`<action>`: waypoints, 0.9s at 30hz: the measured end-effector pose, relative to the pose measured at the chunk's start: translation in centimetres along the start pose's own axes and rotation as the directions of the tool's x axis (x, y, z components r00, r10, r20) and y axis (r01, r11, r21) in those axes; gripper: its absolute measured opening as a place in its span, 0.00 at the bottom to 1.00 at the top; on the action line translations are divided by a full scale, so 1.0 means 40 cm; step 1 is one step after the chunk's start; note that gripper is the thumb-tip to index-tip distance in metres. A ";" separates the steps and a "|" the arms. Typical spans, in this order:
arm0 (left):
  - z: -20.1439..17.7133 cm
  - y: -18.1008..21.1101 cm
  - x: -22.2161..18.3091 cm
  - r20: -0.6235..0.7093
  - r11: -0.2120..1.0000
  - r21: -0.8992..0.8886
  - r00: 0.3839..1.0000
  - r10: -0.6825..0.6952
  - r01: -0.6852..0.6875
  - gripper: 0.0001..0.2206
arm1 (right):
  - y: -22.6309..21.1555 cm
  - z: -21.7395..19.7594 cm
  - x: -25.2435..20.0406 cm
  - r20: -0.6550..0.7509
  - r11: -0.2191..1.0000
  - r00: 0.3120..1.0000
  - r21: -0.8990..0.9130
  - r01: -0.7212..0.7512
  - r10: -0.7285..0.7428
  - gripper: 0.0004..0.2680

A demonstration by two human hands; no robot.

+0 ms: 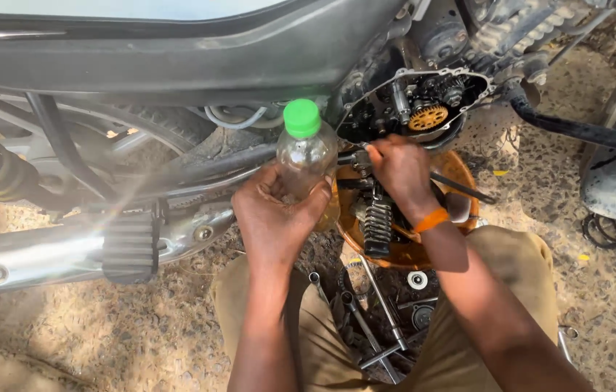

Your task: The recorder is seen repairing and cleaning the engine components of a motorcycle using oil and various hand tools.

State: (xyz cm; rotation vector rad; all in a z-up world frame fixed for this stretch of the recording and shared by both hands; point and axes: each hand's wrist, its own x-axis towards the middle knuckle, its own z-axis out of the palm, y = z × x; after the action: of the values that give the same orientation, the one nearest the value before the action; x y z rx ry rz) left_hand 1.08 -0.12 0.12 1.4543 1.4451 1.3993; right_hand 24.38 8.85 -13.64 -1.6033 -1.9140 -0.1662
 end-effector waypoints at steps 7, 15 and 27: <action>0.002 -0.027 0.003 0.006 0.989 -0.094 0.993 0.118 -0.117 0.16 | 0.071 -0.021 0.000 0.056 0.996 0.996 -0.060 -0.064 0.068 0.06; 0.025 0.017 0.003 0.048 0.999 -0.001 0.998 -0.032 0.032 0.17 | 0.072 -0.048 -0.004 0.017 0.987 0.997 -0.139 -0.075 0.078 0.06; 0.062 0.000 0.003 0.077 0.999 -0.048 0.997 0.019 -0.015 0.16 | 0.261 -0.224 -0.002 -0.087 0.950 0.946 0.012 -0.313 0.313 0.05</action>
State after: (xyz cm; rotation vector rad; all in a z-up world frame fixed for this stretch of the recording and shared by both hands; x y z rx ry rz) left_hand 3.40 0.56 -0.38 1.4777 1.3453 1.3637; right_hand 37.43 7.15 -9.59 -1.8450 -1.5687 -0.1028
